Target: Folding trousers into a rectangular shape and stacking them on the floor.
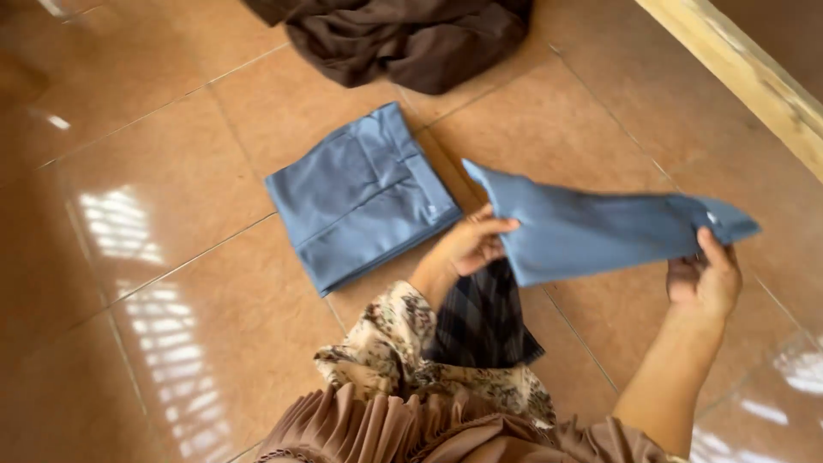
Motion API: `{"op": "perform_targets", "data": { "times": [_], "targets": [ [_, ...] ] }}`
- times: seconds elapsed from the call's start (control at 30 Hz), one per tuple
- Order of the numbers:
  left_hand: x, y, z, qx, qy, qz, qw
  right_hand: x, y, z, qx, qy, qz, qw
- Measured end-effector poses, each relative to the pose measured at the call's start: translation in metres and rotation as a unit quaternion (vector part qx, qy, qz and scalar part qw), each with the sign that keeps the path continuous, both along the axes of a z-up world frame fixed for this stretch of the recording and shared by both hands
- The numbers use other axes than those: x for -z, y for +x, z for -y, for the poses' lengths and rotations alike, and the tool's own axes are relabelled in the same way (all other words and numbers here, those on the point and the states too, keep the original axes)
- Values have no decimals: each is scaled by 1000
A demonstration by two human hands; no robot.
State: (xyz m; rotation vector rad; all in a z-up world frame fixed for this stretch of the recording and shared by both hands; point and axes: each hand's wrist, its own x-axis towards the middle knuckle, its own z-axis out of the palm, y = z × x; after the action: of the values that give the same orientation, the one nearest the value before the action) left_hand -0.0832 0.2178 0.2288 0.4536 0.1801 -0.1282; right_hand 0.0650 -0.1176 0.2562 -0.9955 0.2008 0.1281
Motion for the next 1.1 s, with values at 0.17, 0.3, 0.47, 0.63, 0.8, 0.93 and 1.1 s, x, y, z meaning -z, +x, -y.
{"op": "perform_targets", "data": {
  "times": [0.17, 0.3, 0.47, 0.63, 0.8, 0.93, 1.1],
  "targets": [
    [-20, -60, -140, -182, 103, -31, 977, -38, 10, -175, -107, -39, 22, 993],
    [-16, -136, -208, -303, 243, -175, 905, 27, -19, -298, -110, -85, -65, 988],
    [140, -208, -235, -353, 289, -334, 825, 188, -76, -346, -192, -114, -154, 963],
    [163, -228, -220, -377, 252, -369, 811, 165, -109, -341, -226, -140, -143, 953],
    [166, -235, -228, -389, 252, -354, 812, 152, -118, -341, -249, -146, -114, 951],
    [182, -245, -225, -390, 249, -367, 807, 149, -125, -339, -251, -151, -111, 950],
    [230, -247, -236, -386, 317, -379, 779, 199, -104, -325, -282, -145, -113, 942]
  ]
}}
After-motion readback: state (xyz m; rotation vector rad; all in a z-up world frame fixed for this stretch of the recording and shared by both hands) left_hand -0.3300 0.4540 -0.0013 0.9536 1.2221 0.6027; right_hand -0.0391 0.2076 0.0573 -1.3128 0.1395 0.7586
